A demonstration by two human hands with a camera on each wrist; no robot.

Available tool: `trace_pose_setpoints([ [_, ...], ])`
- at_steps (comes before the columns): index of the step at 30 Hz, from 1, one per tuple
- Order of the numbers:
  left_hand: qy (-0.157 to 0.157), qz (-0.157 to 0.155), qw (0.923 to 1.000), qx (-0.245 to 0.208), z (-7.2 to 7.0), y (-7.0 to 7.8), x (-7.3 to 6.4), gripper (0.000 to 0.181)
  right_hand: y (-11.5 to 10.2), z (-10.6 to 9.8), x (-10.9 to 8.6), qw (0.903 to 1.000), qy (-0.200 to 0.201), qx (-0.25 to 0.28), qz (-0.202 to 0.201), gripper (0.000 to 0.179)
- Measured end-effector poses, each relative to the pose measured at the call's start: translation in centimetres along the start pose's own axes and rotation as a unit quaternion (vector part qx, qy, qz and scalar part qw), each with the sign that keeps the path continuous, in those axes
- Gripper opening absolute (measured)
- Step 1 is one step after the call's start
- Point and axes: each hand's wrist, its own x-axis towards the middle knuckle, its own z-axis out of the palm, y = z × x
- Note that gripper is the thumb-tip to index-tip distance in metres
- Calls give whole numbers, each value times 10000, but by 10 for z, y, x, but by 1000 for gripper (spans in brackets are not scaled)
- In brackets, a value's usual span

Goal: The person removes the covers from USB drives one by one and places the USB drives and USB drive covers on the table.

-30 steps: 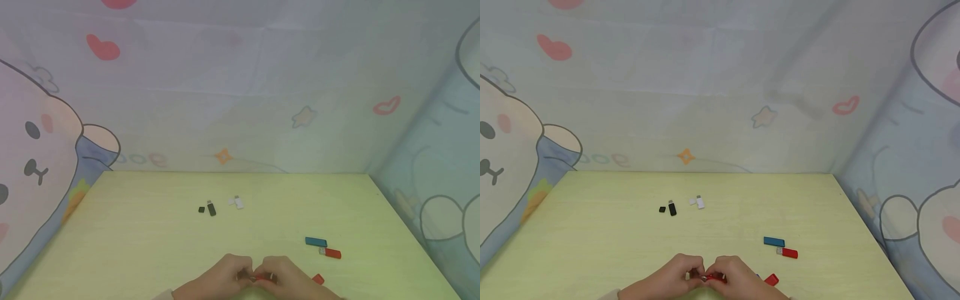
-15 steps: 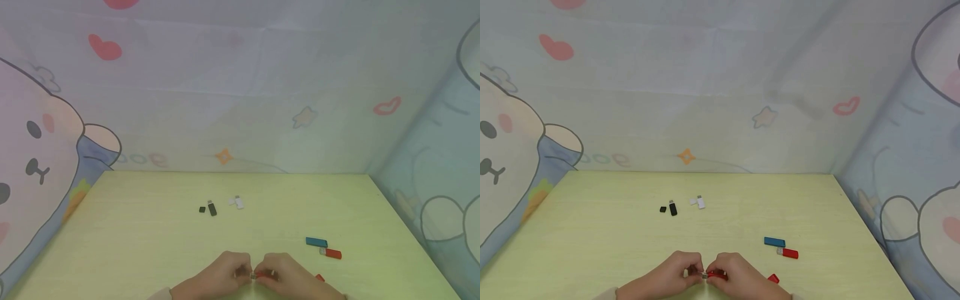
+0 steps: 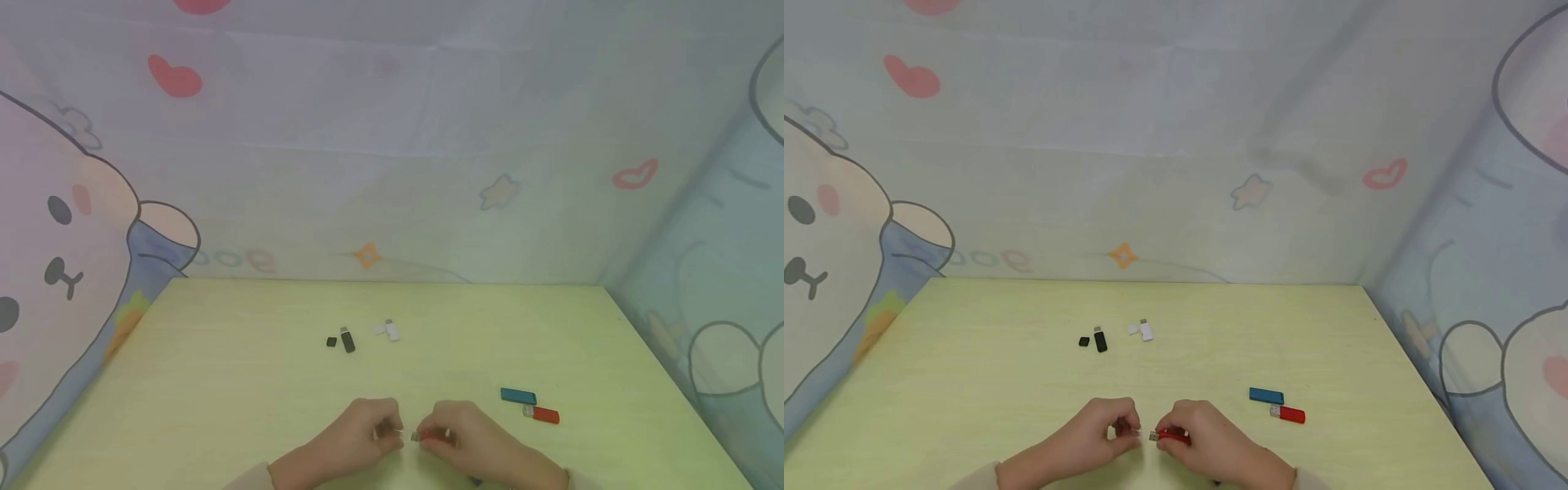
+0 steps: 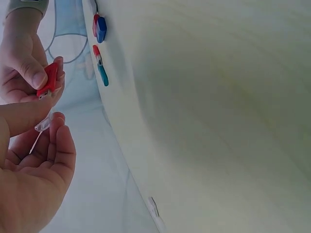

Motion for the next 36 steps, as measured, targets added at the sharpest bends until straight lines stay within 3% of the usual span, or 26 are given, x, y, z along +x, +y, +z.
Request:
trace_pose_setpoints([
  [5,275,309,9989,199,-6,-2,-1,14,-1,-8,4,9999,30,-77,130,11],
  [8,308,157,9991,229,-12,-2,-1,13,-2,-13,8,9996,79,-130,236,12],
  [11,291,-185,9992,189,-17,0,-2,12,-3,-17,13,9993,139,-100,336,12],
  [14,354,-287,9986,256,-22,2,-1,11,-4,-22,18,9992,220,-66,320,12],
  [20,533,-166,9975,443,-32,3,0,11,-4,-28,28,9991,359,-83,218,15],
  [27,710,-382,9945,669,-43,0,-1,10,-9,-31,44,9981,600,-56,140,14],
  [36,1003,-270,9912,823,-53,-7,-2,11,-13,-27,69,9948,1020,-50,18,11],
])
